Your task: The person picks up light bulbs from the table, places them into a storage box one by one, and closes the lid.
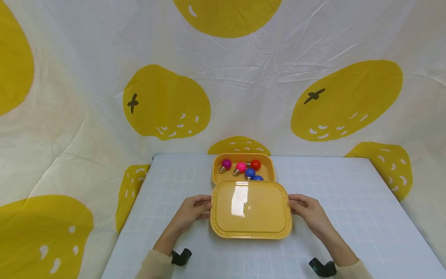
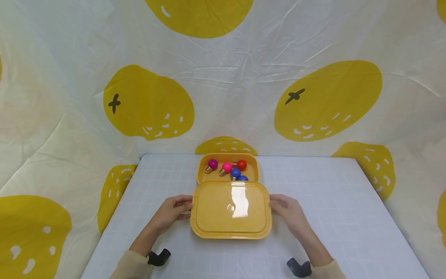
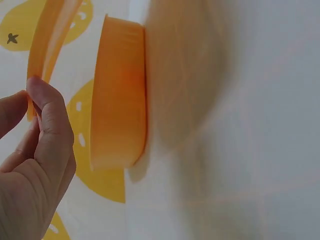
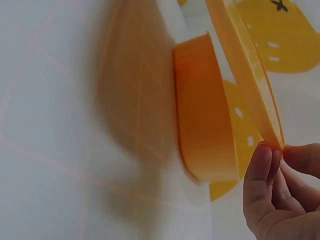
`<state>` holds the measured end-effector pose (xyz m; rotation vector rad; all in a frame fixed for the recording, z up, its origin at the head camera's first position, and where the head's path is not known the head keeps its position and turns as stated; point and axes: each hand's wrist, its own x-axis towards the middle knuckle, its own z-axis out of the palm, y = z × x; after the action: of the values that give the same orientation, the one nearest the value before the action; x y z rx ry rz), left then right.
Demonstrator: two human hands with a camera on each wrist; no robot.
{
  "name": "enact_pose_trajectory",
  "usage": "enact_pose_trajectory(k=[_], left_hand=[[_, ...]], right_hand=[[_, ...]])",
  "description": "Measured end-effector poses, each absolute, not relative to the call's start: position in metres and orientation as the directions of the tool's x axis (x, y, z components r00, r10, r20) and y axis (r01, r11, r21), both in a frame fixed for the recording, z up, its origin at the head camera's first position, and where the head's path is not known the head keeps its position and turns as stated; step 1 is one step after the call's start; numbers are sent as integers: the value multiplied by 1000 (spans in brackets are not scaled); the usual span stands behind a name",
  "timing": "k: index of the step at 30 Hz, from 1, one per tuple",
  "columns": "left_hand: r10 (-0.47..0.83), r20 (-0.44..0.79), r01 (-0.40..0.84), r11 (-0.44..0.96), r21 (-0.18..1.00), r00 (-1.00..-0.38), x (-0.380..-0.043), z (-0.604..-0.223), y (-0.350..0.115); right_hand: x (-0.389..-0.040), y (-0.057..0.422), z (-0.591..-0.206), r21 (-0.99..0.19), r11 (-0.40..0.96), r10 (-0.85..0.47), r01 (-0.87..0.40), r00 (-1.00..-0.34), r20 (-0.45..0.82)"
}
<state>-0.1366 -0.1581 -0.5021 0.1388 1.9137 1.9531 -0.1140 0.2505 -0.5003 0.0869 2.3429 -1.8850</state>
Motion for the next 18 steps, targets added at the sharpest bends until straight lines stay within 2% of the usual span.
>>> enact_pose_trajectory(k=[9, 18], left_hand=[[317, -171, -165, 45, 985, -933, -146, -492, -155], [276, -91, -79, 57, 995, -957, -144, -485, -152]], right_hand=[[-117, 252, -491, -972, 230, -29, 56, -997, -65], [-117, 252, -487, -979, 182, -46, -92, -995, 85]])
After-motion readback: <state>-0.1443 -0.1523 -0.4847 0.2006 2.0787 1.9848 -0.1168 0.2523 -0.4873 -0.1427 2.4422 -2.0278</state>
